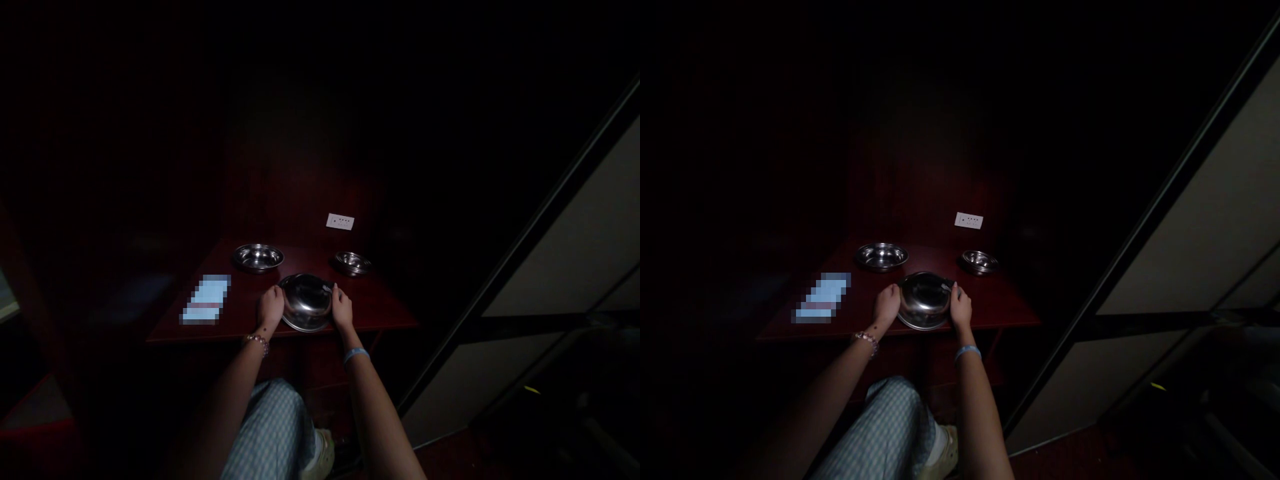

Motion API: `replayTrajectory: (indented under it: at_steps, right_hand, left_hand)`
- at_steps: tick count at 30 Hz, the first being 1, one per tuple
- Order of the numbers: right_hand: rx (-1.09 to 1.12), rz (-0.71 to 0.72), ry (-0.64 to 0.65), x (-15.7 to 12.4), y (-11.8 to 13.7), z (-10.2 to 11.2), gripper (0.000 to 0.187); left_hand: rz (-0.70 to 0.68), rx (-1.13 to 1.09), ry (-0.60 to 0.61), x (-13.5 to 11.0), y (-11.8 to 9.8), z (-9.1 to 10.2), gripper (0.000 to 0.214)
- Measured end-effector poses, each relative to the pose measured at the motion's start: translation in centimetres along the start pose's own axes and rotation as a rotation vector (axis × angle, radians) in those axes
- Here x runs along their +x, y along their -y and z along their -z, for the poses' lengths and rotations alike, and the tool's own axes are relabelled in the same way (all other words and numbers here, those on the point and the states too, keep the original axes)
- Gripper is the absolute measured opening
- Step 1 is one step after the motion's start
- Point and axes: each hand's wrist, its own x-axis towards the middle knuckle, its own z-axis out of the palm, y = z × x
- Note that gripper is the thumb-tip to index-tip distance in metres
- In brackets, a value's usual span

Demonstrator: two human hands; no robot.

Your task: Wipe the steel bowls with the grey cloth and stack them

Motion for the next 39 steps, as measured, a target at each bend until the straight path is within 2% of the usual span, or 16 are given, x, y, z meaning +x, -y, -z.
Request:
replayTrajectory:
  at_steps: [4, 6, 9, 11, 13, 15, 16, 18, 21, 22, 24, 27, 34, 39]
  right_hand:
    - [-0.03, -0.034, -0.023, -0.1, 0.5, 0.2, 0.057]
    - [-0.013, -0.078, -0.04, 0.3, 1.3, 1.0, 0.054]
    - [0.095, -0.184, -0.201, 1.5, 3.5, 3.6, 0.059]
    - [0.199, -0.094, -0.302, 2.5, 5.5, 6.0, 0.063]
    - [0.286, 0.126, -0.396, 3.4, 7.0, 8.0, 0.063]
    - [0.267, 0.261, -0.473, 3.9, 7.4, 8.7, 0.06]
    - [0.244, 0.254, -0.482, 3.9, 7.1, 8.4, 0.059]
    - [0.216, 0.173, -0.413, 3.5, 5.3, 6.8, 0.057]
    - [0.145, -0.026, -0.211, 3.0, 1.2, 3.3, 0.053]
    - [0.124, -0.054, -0.167, 3.0, -0.1, 2.4, 0.053]
    - [0.106, -0.089, -0.166, 3.4, -2.1, 1.3, 0.055]
    - [0.114, -0.119, -0.183, 4.0, -3.0, 0.8, 0.059]
    - [0.122, -0.104, -0.137, 2.5, -2.3, 1.2, 0.051]
    - [0.223, -0.112, -0.14, 2.6, -3.6, 1.4, 0.054]
  left_hand:
    - [0.024, -0.021, -0.005, -0.1, -0.3, 0.3, 0.039]
    - [0.033, -0.033, 0.0, -0.2, -0.4, 0.5, 0.039]
    - [0.025, -0.052, -0.003, -0.3, -0.6, 0.6, 0.038]
    - [0.019, -0.064, -0.003, -0.3, -0.6, 0.5, 0.037]
    - [0.017, -0.071, 0.001, -0.2, -0.4, 0.4, 0.036]
    - [0.016, -0.079, -0.001, -0.1, -0.3, 0.3, 0.035]
    - [0.009, -0.087, -0.007, 0.0, -0.2, 0.2, 0.035]
    - [-0.008, -0.109, -0.024, 0.1, 0.0, 0.1, 0.035]
    - [-0.01, -0.136, -0.037, 0.3, 0.3, -0.2, 0.036]
    - [-0.003, -0.137, -0.035, 0.3, 0.4, -0.3, 0.035]
    - [0.014, -0.138, -0.029, 0.4, 0.4, -0.4, 0.034]
    - [0.037, -0.151, -0.041, 0.4, 0.3, -0.3, 0.033]
    - [-0.001, -0.228, -0.059, 0.2, 0.4, -0.5, 0.035]
    - [-0.024, -0.231, -0.057, 0.4, 0.4, -0.8, 0.036]
